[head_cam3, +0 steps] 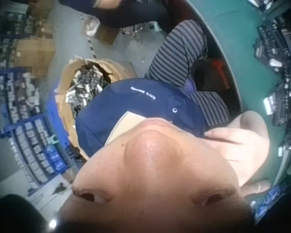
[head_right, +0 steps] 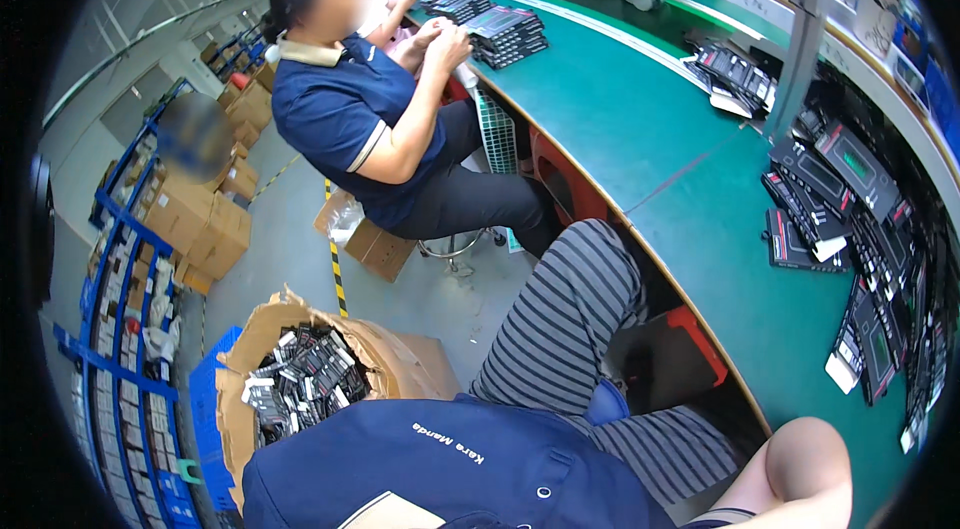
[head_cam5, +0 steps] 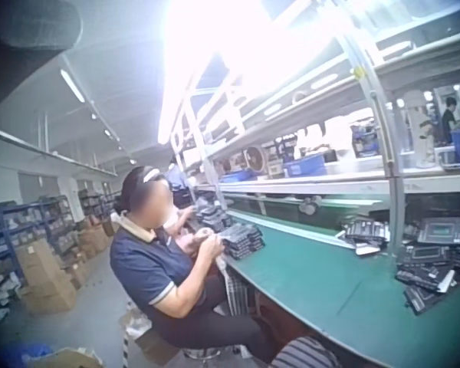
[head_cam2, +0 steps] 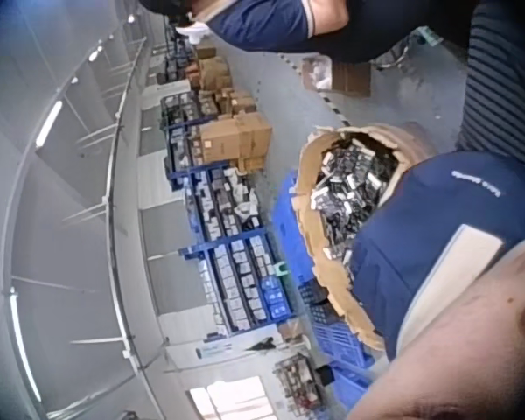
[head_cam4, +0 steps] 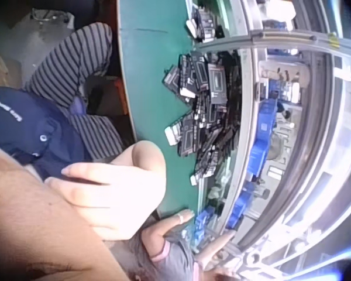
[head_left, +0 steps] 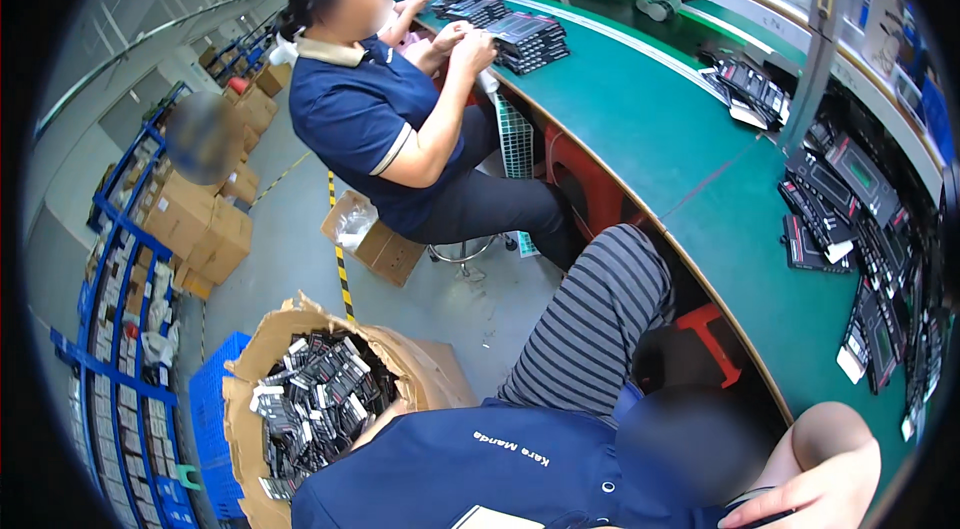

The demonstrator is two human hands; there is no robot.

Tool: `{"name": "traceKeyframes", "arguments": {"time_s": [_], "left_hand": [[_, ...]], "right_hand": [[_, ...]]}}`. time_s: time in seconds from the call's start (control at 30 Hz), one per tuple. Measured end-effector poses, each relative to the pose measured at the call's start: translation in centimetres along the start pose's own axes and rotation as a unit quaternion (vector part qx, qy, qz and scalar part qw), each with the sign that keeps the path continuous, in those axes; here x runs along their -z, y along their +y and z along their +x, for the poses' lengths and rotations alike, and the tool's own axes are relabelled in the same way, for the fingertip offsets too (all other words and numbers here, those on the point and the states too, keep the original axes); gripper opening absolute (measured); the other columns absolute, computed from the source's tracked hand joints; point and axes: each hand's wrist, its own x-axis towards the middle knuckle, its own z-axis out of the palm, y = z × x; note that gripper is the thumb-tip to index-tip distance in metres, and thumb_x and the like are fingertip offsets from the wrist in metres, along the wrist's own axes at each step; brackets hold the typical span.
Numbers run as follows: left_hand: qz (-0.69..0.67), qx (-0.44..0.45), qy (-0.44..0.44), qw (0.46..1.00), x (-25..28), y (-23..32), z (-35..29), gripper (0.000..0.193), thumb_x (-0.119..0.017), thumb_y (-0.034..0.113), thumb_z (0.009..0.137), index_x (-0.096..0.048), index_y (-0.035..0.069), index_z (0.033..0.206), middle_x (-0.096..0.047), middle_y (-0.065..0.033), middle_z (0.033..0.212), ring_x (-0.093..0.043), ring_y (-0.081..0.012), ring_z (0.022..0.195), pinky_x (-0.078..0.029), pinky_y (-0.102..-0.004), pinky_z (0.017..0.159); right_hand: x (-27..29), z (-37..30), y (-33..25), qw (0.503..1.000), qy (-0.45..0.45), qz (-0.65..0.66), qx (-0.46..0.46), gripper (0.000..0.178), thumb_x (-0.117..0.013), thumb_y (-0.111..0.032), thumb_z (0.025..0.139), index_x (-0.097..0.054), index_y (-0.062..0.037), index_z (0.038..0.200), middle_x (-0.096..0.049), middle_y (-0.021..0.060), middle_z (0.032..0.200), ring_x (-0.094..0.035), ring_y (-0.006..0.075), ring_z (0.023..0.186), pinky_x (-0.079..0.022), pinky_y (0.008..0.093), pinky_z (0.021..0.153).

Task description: The person sits at a green assembly table and repeatedly picks up small black rectangular boxes from a large cardboard bin. They place each box into a clear plastic sleeve, seal the sleeve, and stack the packaged items on the table. The process is repetitive and involves handling the boxes and sleeves by hand.

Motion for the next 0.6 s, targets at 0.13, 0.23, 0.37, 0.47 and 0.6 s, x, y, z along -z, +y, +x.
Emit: {"name": "traceKeyframes", "arguments": {"time_s": [0.13,0.23,0.37,0.47,0.6], "left_hand": [[-0.014,-0.061,-0.155,0.986,-4.6,5.8,-2.4,0.032,-0.061,0.012,0.097,-0.058,-0.003,0.124,-0.064,-0.0209,0.115,-0.061,-0.0352,0.112,-0.046,-0.0447,0.102],[-0.021,-0.114,-0.241,0.964,-9.0,12.3,-4.6,0.032,-0.061,0.012,0.097,-0.058,-0.003,0.124,-0.064,-0.0208,0.115,-0.062,-0.0350,0.112,-0.046,-0.0447,0.102],[-0.031,-0.164,-0.299,0.940,-14.2,19.8,-6.8,0.032,-0.060,0.012,0.097,-0.058,-0.003,0.124,-0.065,-0.0206,0.116,-0.062,-0.0348,0.112,-0.047,-0.0447,0.102],[-0.043,-0.184,-0.323,0.927,-18.3,24.3,-8.1,0.031,-0.060,0.012,0.097,-0.058,-0.003,0.124,-0.065,-0.0204,0.116,-0.062,-0.0347,0.112,-0.047,-0.0448,0.102],[-0.050,-0.194,-0.334,0.921,-21.9,27.9,-9.2,0.031,-0.060,0.012,0.097,-0.058,-0.003,0.124,-0.065,-0.0203,0.116,-0.062,-0.0345,0.112,-0.047,-0.0448,0.102]], "right_hand": [[-0.5,-0.5,0.5,0.999,0.034,0.011,-0.004,0.035,-0.060,-0.022,0.095,-0.063,0.0033,0.120,-0.068,0.0147,0.112,-0.068,0.0251,0.095,-0.057,0.0319,0.082],[-0.8,-1.1,0.4,0.998,0.060,0.012,-0.006,0.034,-0.059,-0.021,0.095,-0.063,0.0031,0.119,-0.069,0.0142,0.112,-0.069,0.0247,0.095,-0.057,0.0320,0.082],[-1.5,-1.9,0.9,0.995,0.092,0.029,0.002,0.034,-0.059,-0.021,0.095,-0.063,0.0029,0.119,-0.069,0.0136,0.111,-0.069,0.0243,0.096,-0.057,0.0322,0.083],[-1.6,-2.4,1.1,0.994,0.106,0.035,-0.001,0.033,-0.059,-0.020,0.096,-0.063,0.0027,0.119,-0.070,0.0131,0.110,-0.069,0.0239,0.096,-0.057,0.0323,0.083],[-1.7,-2.7,1.0,0.992,0.119,0.035,-0.001,0.032,-0.059,-0.020,0.096,-0.064,0.0024,0.118,-0.070,0.0125,0.109,-0.069,0.0235,0.097,-0.058,0.0324,0.083]]}}
